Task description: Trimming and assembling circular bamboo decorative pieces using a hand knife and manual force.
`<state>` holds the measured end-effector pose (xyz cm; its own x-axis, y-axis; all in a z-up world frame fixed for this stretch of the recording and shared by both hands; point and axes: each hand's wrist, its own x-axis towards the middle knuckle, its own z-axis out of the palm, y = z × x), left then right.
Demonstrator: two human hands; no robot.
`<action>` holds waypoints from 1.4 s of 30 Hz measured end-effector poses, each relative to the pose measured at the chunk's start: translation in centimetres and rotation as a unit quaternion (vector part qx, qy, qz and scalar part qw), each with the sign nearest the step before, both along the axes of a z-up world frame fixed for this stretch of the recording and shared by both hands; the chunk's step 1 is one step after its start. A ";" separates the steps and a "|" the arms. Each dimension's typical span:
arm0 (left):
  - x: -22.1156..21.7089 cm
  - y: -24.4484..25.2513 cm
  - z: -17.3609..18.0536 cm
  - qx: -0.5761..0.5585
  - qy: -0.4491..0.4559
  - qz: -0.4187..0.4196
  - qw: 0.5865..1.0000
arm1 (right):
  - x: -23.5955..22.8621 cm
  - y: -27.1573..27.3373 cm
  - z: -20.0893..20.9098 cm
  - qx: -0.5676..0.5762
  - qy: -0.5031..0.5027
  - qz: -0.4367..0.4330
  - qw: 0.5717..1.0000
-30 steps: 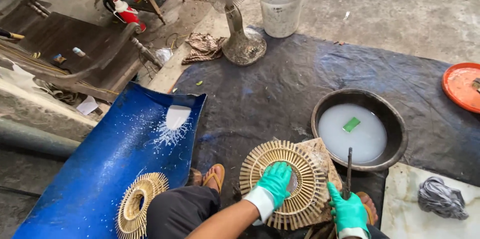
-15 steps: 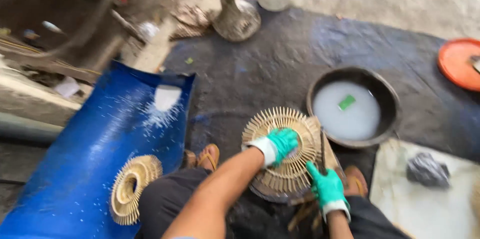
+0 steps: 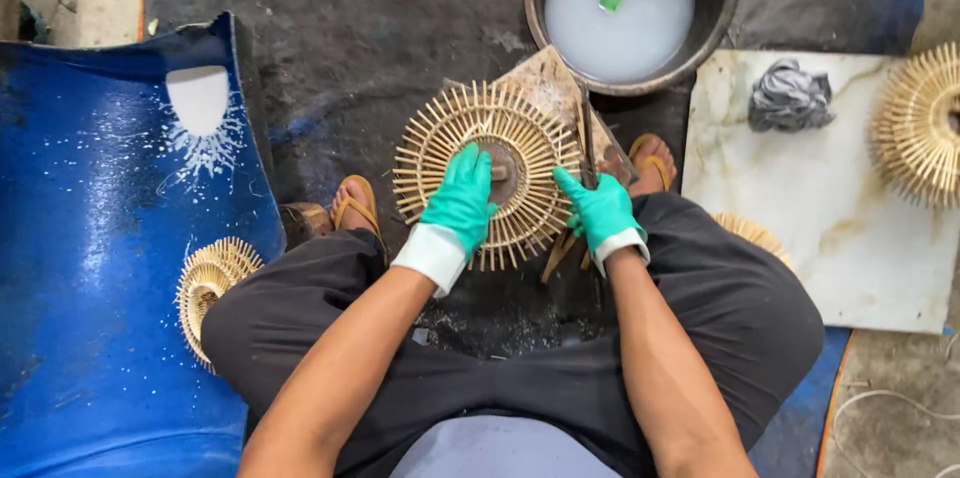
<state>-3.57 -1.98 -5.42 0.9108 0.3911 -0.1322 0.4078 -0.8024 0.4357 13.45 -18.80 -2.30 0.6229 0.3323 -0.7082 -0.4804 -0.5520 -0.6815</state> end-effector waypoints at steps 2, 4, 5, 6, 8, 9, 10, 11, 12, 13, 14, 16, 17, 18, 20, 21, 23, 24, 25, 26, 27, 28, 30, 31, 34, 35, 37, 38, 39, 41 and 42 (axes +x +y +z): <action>0.7 0.4 1.0 0.036 0.033 -0.018 0.999 | 0.2 0.0 -0.3 -0.003 -0.007 0.010 1.000; 1.2 0.7 2.5 -0.007 0.082 -0.014 0.996 | 0.4 -0.4 -1.6 0.000 0.009 -0.024 1.000; 1.2 1.0 2.3 -0.007 0.084 -0.017 0.996 | 0.4 -0.6 -1.7 -0.001 0.010 -0.027 1.000; 1.1 1.2 2.1 0.025 0.093 -0.040 0.995 | 0.5 -0.8 -1.8 0.010 0.012 -0.026 1.000; 0.8 1.0 0.2 0.056 0.103 -0.069 0.991 | 0.6 -1.5 -2.5 0.020 0.016 -0.029 0.999; 0.8 0.8 -1.5 0.087 0.084 -0.050 0.991 | 0.7 -2.0 -2.9 0.042 0.022 -0.053 0.997; 0.7 0.5 -3.1 0.118 0.064 -0.030 0.990 | 0.8 -2.5 -3.3 0.064 0.028 -0.076 0.995; 1.3 0.1 -0.2 0.118 0.063 -0.036 0.990 | 0.7 -3.1 -1.4 0.063 0.027 -0.082 0.994; 1.9 -0.3 2.7 0.065 0.112 -0.022 0.991 | 0.5 -3.8 0.5 0.144 0.033 -0.129 0.981; 2.4 -0.6 5.6 0.014 0.162 -0.005 0.987 | 0.3 -4.2 2.4 0.224 0.039 -0.173 0.958; 2.2 -0.2 5.2 0.014 0.161 -0.008 0.987 | 0.1 -4.4 4.8 0.224 0.037 -0.175 0.958; 1.3 0.1 4.4 0.038 0.142 -0.033 0.989 | -0.7 -5.3 9.6 0.283 0.051 -0.138 0.948; 1.4 -0.1 4.6 0.037 0.144 -0.035 0.988 | -1.5 -6.2 10.3 0.283 0.052 -0.140 0.947; 1.5 -0.3 4.8 0.030 0.157 -0.013 0.987 | -2.3 -7.2 11.0 0.278 0.051 -0.093 0.955; 1.9 -0.2 5.4 0.026 0.168 0.006 0.985 | -3.5 -8.5 11.4 0.276 0.046 -0.049 0.959; 1.8 0.0 5.7 0.006 0.159 0.004 0.987 | -4.3 -9.0 11.2 0.249 0.074 -0.053 0.964; 1.5 0.3 5.5 -0.013 0.152 -0.002 0.988 | -5.8 -9.1 10.8 0.222 0.103 -0.060 0.968; 1.3 0.5 4.9 0.005 0.144 -0.014 0.989 | -6.6 -8.8 10.7 0.228 0.124 -0.080 0.963; 1.1 0.6 4.4 0.023 0.136 -0.025 0.990 | -7.4 -8.4 10.6 0.233 0.144 -0.099 0.957; 0.8 0.7 3.7 0.023 0.138 -0.028 0.990 | -7.8 -8.6 10.0 0.232 0.146 -0.102 0.956; 0.7 0.8 3.1 0.024 0.129 -0.025 0.991 | -8.0 -8.7 9.5 0.211 0.146 -0.066 0.964; 0.6 1.0 2.5 0.025 0.119 -0.023 0.992 | -8.3 -8.8 9.0 0.190 0.146 -0.030 0.970; 0.8 1.3 1.5 0.029 0.110 -0.034 0.993 | -8.2 -8.7 8.6 0.177 0.151 -0.033 0.972; 0.5 1.4 1.0 0.030 0.103 -0.043 0.993 | -8.3 -8.7 8.5 0.161 0.159 -0.033 0.973; 1.0 1.0 3.2 0.041 0.116 -0.042 0.991 | -8.6 -7.2 10.1 0.137 0.148 -0.042 0.979; 0.8 1.1 2.6 0.043 0.113 -0.044 0.992 | -8.4 -7.5 9.8 0.139 0.145 -0.043 0.979; 0.8 1.7 1.4 0.032 0.101 -0.054 0.993 | -7.7 -7.9 9.3 0.123 0.194 -0.001 0.973; 1.3 2.2 1.4 0.036 0.097 -0.055 0.993 | -7.6 -7.2 8.9 0.127 0.190 -0.001 0.974; 1.0 1.9 1.3 0.036 0.088 -0.055 0.994 | -8.2 -7.3 8.7 0.134 0.177 -0.033 0.975; 0.1 1.3 0.7 0.033 0.081 -0.057 0.995 | -8.7 -8.0 8.4 0.137 0.165 -0.065 0.975; -0.3 1.1 0.2 0.031 0.066 -0.049 0.996 | -8.6 -8.6 8.5 0.141 0.173 -0.027 0.974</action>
